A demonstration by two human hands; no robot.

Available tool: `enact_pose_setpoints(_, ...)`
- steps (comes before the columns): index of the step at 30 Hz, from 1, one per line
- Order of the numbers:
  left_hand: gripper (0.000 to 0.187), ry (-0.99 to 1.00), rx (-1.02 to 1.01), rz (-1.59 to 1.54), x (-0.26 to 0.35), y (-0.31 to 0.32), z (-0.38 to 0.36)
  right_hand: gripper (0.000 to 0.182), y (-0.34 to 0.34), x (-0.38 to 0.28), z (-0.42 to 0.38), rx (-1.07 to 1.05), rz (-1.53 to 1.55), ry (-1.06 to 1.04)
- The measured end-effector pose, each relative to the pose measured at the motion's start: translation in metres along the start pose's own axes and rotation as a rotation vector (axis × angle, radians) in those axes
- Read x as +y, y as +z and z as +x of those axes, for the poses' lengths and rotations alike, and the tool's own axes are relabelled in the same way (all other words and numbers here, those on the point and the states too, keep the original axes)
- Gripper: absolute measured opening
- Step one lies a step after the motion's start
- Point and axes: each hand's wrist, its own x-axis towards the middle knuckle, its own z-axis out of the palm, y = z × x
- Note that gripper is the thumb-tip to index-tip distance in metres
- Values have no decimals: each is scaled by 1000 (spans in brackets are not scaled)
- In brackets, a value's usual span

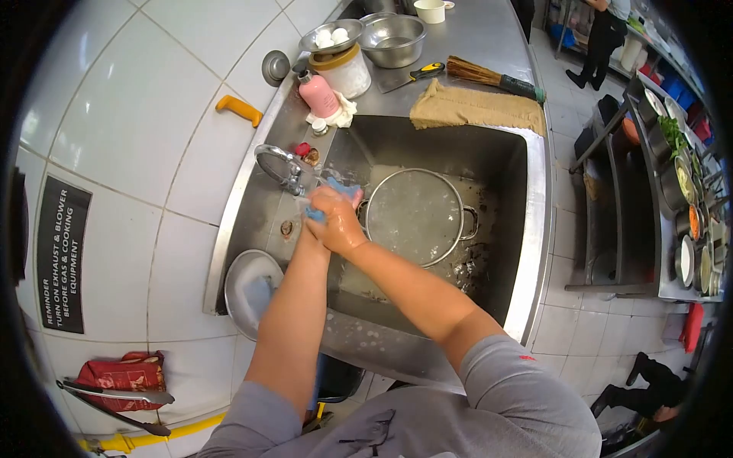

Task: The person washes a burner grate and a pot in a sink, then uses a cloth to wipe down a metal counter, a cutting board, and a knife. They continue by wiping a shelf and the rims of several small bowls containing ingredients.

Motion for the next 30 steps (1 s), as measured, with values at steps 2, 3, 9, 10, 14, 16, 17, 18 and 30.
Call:
enact_pose_setpoints(2, 38, 21, -14, 28, -3, -21, 12, 25, -5, -8, 1, 15, -169, -20)
enact_pose_setpoints(3, 38, 30, -16, 49, -4, -29, 16, 25, -5, -9, 3, 13, -167, -19)
enact_pose_setpoints(9, 39, 101, -1, 358, -6, -79, 30, 19, -6, 9, 24, 21, -247, 68)
enact_pose_setpoints(10, 39, 102, -1, 360, -5, -63, 25, 16, -8, 10, 28, 24, -271, 31)
enact_pose_setpoints(14, 40, 18, 386, 145, -5, 36, -6, 17, -14, 19, 46, 11, -279, 164)
enact_pose_setpoints(16, 39, 94, 395, 228, 0, 41, -8, 23, -16, 26, 49, 42, -355, 143)
enact_pose_setpoints(17, 40, 149, 363, 243, 8, 35, -9, 32, -17, 30, 50, 73, -432, 121)
enact_pose_setpoints(18, 42, 206, 330, 259, 13, 30, -10, 32, -24, 37, 52, 76, -430, 120)
enact_pose_setpoints(30, 18, 347, 309, 1249, 51, 93, -36, 43, -51, 35, 68, -398, 708, 610)
